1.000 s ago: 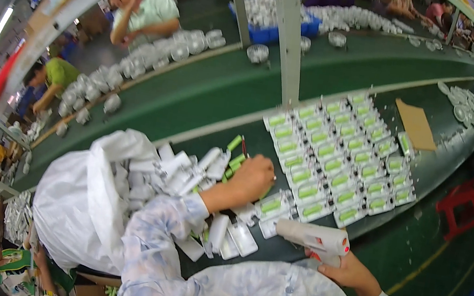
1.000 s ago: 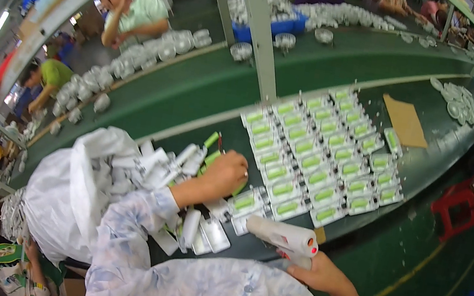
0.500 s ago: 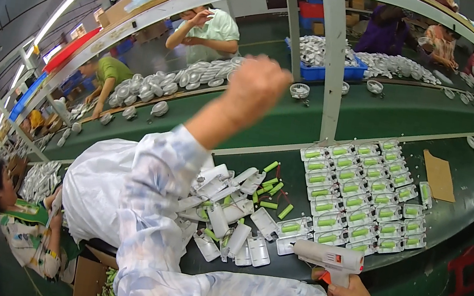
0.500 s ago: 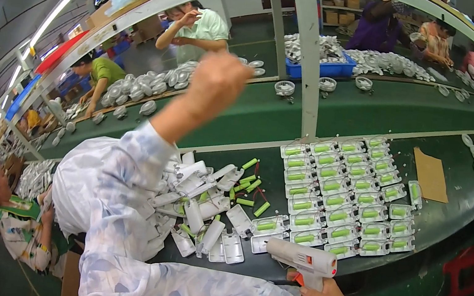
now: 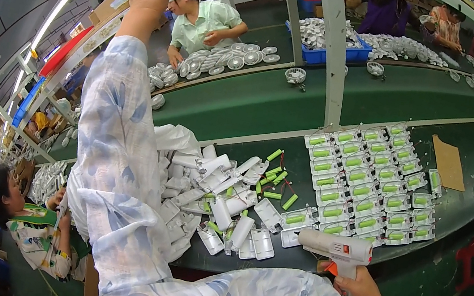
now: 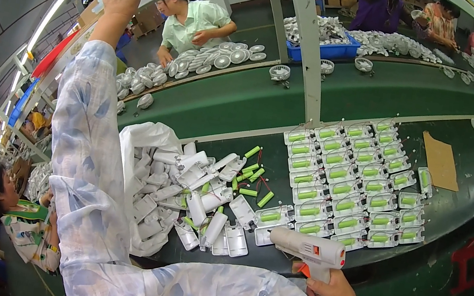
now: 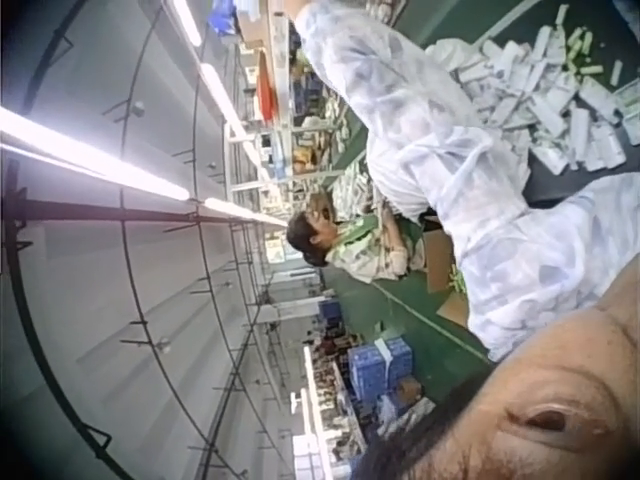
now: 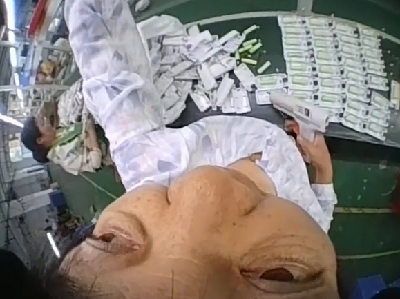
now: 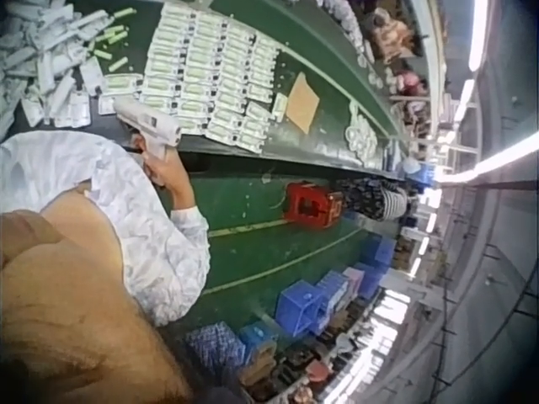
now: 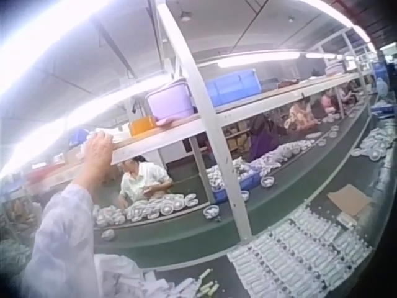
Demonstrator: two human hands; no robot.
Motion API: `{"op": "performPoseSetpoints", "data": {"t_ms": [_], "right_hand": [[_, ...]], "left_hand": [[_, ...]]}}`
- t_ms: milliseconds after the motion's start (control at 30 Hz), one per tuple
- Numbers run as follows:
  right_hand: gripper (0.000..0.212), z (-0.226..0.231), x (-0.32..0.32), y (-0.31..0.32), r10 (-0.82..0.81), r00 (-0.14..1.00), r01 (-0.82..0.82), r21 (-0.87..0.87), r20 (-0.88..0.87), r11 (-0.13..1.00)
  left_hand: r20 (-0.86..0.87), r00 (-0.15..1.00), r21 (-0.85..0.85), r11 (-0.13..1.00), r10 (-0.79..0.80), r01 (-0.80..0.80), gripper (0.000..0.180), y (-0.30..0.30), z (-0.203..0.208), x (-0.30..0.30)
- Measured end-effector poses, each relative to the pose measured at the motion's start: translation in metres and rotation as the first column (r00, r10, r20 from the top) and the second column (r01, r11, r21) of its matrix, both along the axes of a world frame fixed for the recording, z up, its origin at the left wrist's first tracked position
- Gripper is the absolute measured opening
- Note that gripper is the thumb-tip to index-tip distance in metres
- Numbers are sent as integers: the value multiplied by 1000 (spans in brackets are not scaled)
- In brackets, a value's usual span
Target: The person assembles battery packs by placing batteries into plastic housings and securing them with a hot glue gun.
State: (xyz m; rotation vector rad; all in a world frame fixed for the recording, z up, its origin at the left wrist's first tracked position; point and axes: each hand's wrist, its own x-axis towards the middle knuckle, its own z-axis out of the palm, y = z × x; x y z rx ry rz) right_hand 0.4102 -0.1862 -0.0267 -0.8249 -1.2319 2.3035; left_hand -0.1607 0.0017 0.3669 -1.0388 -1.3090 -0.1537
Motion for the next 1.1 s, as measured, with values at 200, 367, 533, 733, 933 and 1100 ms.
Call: {"op": "performPoseSetpoints", "data": {"t_ms": [200,367,533,733,933,1100], "right_hand": [[69,-5,-1,4,-26,999,25,-2,-20,1000],[70,-3,-7,9,-20,1000,20,-16,-9,1000],[72,-9,-2,8,-40,999,39,-27,-25,999],[72,-10,4,-3,-30,999,29,-17,-37,999],[56,-18,13,-3,-15,998,15,-5,68,1000],[42,18,-7,4,-44,988,26,124,148,992]], "left_hand": [[-58,994,39,995,-90,92,18,16,0,9],[-27,924,160,911,-381,380,23,10,5,10],[267,650,403,695,-712,595,27,-31,-28,51],[647,-188,699,477,-739,532,14,-65,-77,47],[802,-586,553,508,-113,660,40,-64,-174,102],[828,-519,470,244,210,848,21,-106,-216,212]]}}
